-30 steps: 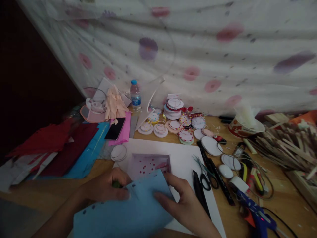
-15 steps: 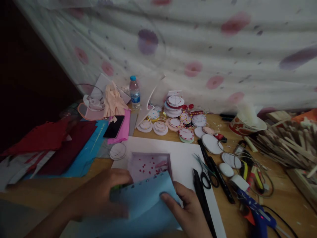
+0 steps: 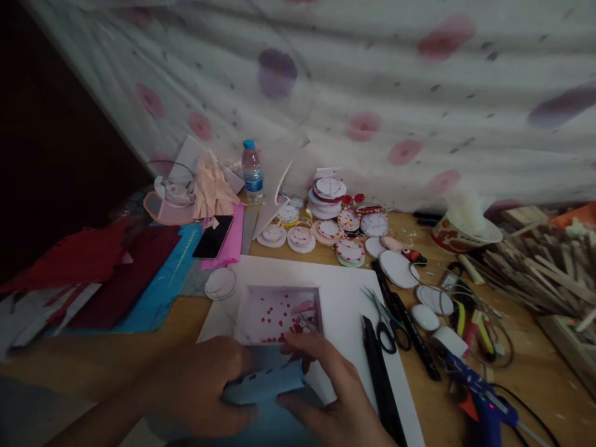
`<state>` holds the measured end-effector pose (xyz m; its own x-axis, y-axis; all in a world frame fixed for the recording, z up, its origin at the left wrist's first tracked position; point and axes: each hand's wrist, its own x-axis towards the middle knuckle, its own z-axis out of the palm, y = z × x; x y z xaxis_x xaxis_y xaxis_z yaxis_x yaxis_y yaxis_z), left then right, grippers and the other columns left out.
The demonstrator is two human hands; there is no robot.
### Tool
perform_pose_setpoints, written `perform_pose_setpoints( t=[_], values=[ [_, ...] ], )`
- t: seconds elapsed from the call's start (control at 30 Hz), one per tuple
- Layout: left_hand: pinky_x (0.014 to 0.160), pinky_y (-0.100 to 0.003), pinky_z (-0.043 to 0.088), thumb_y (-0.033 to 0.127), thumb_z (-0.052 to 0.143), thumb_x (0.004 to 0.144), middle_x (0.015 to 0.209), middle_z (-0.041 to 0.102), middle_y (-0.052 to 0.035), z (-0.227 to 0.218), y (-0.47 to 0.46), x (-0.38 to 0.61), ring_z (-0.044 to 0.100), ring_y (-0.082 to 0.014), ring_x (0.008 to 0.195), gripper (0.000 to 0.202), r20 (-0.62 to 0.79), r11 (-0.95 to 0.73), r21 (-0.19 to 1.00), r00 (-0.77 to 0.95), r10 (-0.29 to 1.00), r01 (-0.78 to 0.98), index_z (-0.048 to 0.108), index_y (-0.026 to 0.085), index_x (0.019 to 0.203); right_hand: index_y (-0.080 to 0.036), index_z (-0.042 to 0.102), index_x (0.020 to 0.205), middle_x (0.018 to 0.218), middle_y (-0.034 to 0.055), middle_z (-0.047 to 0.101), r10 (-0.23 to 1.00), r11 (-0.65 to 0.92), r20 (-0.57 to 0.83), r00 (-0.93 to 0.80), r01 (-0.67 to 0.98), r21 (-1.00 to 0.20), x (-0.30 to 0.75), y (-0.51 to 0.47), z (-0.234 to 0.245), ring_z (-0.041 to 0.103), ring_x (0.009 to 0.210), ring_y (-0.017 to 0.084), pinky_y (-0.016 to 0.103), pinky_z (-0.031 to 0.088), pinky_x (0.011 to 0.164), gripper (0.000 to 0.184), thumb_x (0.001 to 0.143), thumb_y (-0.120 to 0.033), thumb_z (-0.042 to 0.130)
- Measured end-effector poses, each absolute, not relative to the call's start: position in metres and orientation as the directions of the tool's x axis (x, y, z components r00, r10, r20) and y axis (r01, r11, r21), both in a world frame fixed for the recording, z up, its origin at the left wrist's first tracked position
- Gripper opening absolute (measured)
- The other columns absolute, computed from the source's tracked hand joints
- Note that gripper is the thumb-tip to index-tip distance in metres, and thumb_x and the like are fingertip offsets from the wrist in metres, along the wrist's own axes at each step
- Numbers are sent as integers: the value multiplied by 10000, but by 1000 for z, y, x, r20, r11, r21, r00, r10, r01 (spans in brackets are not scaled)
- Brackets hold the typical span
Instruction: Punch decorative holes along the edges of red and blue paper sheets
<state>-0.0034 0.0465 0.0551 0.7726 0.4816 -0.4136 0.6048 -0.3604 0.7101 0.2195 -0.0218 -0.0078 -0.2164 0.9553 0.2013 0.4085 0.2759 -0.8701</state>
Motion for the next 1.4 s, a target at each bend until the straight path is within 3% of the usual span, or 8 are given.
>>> perform_pose_setpoints(
  t=[0.2,0.37,0.47,0.57,0.73,0.97,1.13,1.4],
  values=[
    [453,-180,294,365,683,698,571,491,81,44,49,-2,470,-87,519,188,-376,-245,824,817,438,511,611,194,672,-223,658,813,695,0,651,913,343,255,-318,260,-903,219,-11,8,619,627,145,199,483,571,93,785,-298,705],
    [582,-204,350,303,557,810,637,489,59,39,63,-18,476,-115,644,185,-147,-150,867,532,834,476,543,186,667,-206,619,642,590,-17,611,985,170,155,-70,323,-931,225,-17,5,581,524,140,183,466,492,207,755,-355,709],
    [616,-211,361,264,492,859,673,467,62,43,69,-31,461,-113,656,168,-27,-157,894,400,916,419,502,200,704,-201,604,603,571,-11,592,997,48,65,40,339,-939,227,-21,1,553,495,143,187,435,433,257,765,-389,672],
    [707,-227,385,279,606,821,802,541,49,53,66,-27,520,-130,770,78,-42,-214,876,509,860,433,568,211,830,-193,606,614,600,1,603,998,-15,5,55,367,-930,223,-21,-2,553,527,149,197,442,462,262,774,-396,650],
    [655,-241,378,511,710,712,815,594,11,52,58,2,541,-173,781,372,-209,-300,823,749,629,482,657,191,894,-185,552,570,531,-13,512,998,-55,-61,-2,407,-912,207,-12,2,474,521,137,209,400,462,329,772,-436,616],
    [445,-184,304,494,655,757,538,436,70,23,70,5,389,-77,483,352,-457,152,888,800,388,434,632,165,632,-202,391,557,543,-57,312,943,-269,-298,-144,194,-944,204,-5,4,292,503,94,202,240,416,446,782,-548,561],
    [459,-176,400,504,778,610,608,609,49,18,68,2,487,-79,470,347,-624,376,778,688,371,503,730,190,749,-185,446,588,553,-52,362,910,-350,-364,-200,102,-931,204,-4,0,315,517,91,199,254,442,470,741,-599,607],
    [414,-165,314,487,745,669,519,504,65,18,69,3,425,-69,458,314,-538,170,841,760,365,513,705,176,681,-189,545,708,576,-51,484,907,-352,-352,-233,44,-935,203,-2,3,426,489,89,186,330,435,392,685,-548,701]
  ],
)
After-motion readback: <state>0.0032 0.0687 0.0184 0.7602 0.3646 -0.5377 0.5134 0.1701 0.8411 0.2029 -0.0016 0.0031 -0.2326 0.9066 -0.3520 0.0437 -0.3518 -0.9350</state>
